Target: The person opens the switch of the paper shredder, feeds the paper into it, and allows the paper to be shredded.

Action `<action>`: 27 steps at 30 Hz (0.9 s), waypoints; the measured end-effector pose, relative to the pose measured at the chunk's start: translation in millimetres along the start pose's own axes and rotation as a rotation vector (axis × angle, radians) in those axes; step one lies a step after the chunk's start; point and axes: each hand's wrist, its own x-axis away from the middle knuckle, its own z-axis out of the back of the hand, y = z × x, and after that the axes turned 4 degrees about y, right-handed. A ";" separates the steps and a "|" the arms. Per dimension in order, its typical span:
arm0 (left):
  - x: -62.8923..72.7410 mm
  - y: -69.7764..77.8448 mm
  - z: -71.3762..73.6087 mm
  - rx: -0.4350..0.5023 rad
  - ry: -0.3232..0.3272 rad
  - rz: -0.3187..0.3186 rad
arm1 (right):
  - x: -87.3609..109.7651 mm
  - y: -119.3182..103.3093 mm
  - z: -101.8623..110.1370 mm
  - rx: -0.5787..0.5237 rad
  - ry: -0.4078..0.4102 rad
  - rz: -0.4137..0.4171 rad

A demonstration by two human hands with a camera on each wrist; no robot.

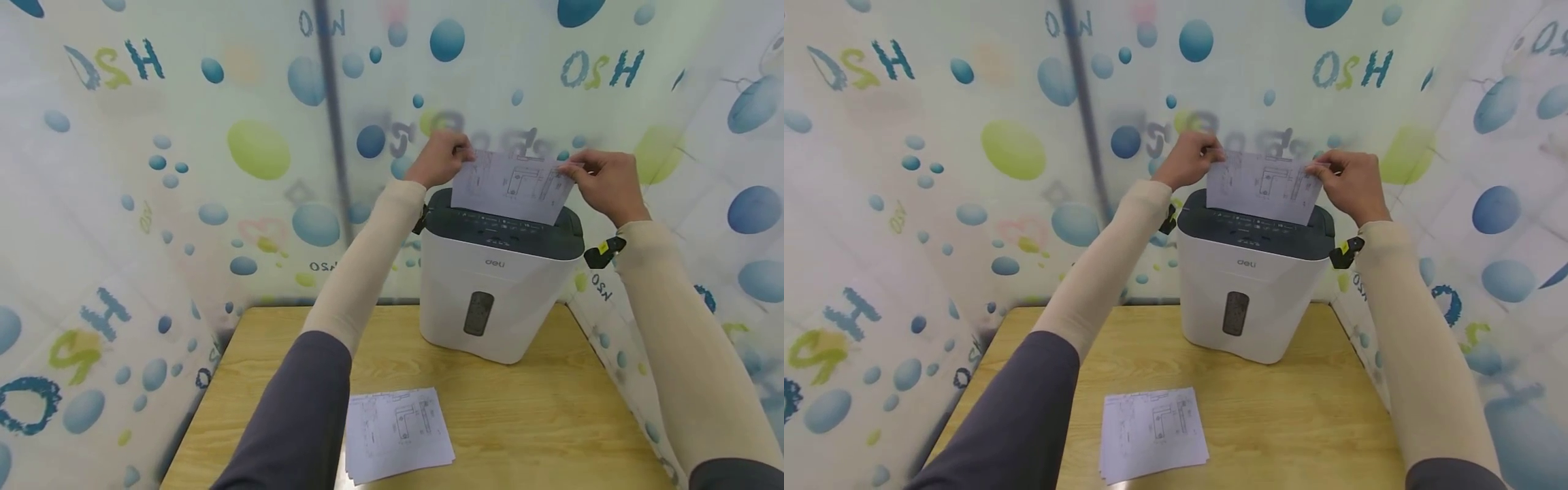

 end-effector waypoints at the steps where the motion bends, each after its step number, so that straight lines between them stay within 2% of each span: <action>1: 0.2 -1.2 -2.0 -0.008 -0.002 0.001 | 0.5 1.8 -1.3 -0.004 0.002 -0.001; 13: -2.2 -3.9 -10.7 -0.023 -0.006 0.016 | -2.8 12.6 -5.5 -0.033 0.007 0.005; 18: -1.4 -6.3 -13.4 -0.067 -0.035 0.015 | -1.6 14.9 -9.0 -0.005 -0.039 0.001; 27: -2.0 -6.9 -16.5 -0.150 -0.085 0.054 | -3.5 15.3 -8.7 0.059 -0.148 0.020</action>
